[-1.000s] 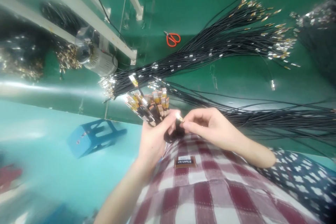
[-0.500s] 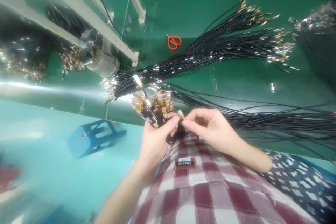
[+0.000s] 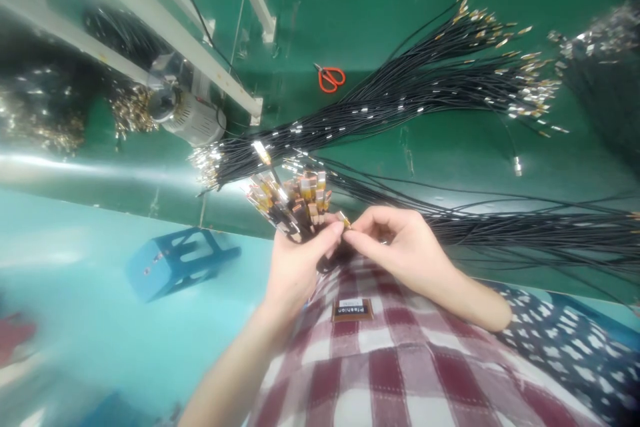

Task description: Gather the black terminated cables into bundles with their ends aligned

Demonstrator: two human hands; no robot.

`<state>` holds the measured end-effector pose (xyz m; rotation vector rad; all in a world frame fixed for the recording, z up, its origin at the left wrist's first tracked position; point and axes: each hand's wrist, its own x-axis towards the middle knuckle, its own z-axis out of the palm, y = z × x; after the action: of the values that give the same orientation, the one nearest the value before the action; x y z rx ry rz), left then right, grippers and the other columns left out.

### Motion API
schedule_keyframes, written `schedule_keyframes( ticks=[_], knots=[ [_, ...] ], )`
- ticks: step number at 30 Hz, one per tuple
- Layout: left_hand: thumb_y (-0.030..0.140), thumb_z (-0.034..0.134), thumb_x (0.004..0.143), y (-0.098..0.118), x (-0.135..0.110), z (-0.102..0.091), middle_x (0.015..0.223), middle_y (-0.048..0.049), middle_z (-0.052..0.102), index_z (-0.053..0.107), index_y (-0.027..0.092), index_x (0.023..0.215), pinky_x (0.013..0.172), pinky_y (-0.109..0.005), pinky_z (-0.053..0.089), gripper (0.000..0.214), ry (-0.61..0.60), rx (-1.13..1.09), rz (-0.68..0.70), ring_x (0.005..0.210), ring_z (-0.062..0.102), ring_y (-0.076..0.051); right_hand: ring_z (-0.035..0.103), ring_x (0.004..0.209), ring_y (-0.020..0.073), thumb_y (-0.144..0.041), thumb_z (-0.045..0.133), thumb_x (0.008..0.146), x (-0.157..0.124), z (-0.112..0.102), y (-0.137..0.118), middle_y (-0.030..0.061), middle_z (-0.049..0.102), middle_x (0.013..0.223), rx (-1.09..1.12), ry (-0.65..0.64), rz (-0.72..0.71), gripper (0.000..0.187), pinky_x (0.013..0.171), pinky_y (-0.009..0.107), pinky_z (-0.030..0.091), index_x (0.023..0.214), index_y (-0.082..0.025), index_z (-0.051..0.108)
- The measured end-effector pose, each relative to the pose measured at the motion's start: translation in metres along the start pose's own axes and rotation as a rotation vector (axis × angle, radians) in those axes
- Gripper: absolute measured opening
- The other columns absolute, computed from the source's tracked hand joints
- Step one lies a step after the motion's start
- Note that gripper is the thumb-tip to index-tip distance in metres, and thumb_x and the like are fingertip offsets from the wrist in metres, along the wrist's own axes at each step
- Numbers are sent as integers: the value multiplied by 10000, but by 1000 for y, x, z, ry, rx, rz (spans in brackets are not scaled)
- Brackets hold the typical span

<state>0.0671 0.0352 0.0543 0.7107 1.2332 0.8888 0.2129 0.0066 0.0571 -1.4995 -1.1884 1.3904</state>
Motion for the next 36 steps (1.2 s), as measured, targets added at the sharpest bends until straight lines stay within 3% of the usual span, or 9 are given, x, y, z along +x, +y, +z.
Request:
schedule_keyframes(
  ticks=[6, 9, 18, 20, 25, 27, 30, 33, 36],
  knots=[
    [151, 749, 638, -3, 0, 0, 573, 18, 574, 664, 137, 690, 472, -209, 356, 101, 18, 4, 28, 473, 449, -63, 539, 542, 100, -276, 652, 789, 1, 1, 0, 8, 666, 654, 43, -18, 24, 153, 514, 218, 438, 691, -159, 651],
    [149, 738, 649, -3, 1, -1, 570, 22, 565, 656, 140, 684, 471, -205, 358, 90, 5, 5, 34, 473, 449, -63, 558, 584, 107, -306, 654, 802, 3, -2, 1, 17, 670, 682, 172, -109, 73, 180, 540, 220, 438, 713, -150, 652],
    [185, 734, 649, 5, 5, 1, 535, 4, 567, 685, 122, 737, 461, -202, 355, 119, -54, -4, -68, 465, 463, -73, 453, 559, 64, -341, 629, 852, 15, -12, 20, -17, 619, 667, 593, -505, 204, 209, 532, 199, 326, 825, -145, 696],
    [177, 735, 648, 5, 7, 0, 542, 8, 558, 690, 121, 739, 457, -201, 340, 116, -64, -8, -75, 467, 455, -69, 467, 569, 67, -346, 636, 847, 17, -15, 22, -20, 612, 655, 606, -586, 224, 216, 553, 201, 338, 820, -141, 701],
    [172, 718, 680, 5, 12, -7, 576, 18, 531, 688, 127, 767, 484, -216, 333, 102, -143, -43, -25, 470, 439, -59, 550, 624, 88, -312, 645, 836, 17, -22, 20, 6, 644, 694, 518, -994, 274, 207, 651, 223, 421, 844, -119, 721],
    [165, 715, 686, 5, 12, -9, 579, 19, 526, 683, 126, 769, 496, -219, 335, 97, -125, -56, -29, 470, 440, -59, 563, 623, 91, -310, 659, 824, 17, -25, 22, 13, 655, 692, 460, -924, 266, 204, 652, 224, 433, 846, -116, 718],
    [154, 715, 687, 5, 12, -7, 547, 22, 504, 679, 120, 760, 494, -214, 323, 88, -88, -75, -59, 466, 441, -63, 515, 556, 73, -337, 673, 809, 21, -29, 27, 7, 652, 657, 404, -560, 230, 220, 558, 197, 395, 849, -121, 690],
    [148, 712, 690, 6, 13, -3, 539, 19, 502, 667, 116, 725, 489, -209, 316, 66, -77, -93, -54, 462, 439, -62, 445, 504, 61, -338, 671, 809, 26, -32, 28, -15, 648, 656, 390, -172, 163, 271, 482, 183, 337, 1008, -159, 628],
    [149, 706, 702, 8, 14, -1, 541, 22, 494, 649, 117, 702, 487, -205, 311, 65, -81, -99, -48, 460, 429, -57, 473, 532, 76, -314, 644, 827, 29, -28, 23, -16, 645, 686, 336, -8, 13, 256, 494, 192, 370, 1048, -190, 611]
  ],
)
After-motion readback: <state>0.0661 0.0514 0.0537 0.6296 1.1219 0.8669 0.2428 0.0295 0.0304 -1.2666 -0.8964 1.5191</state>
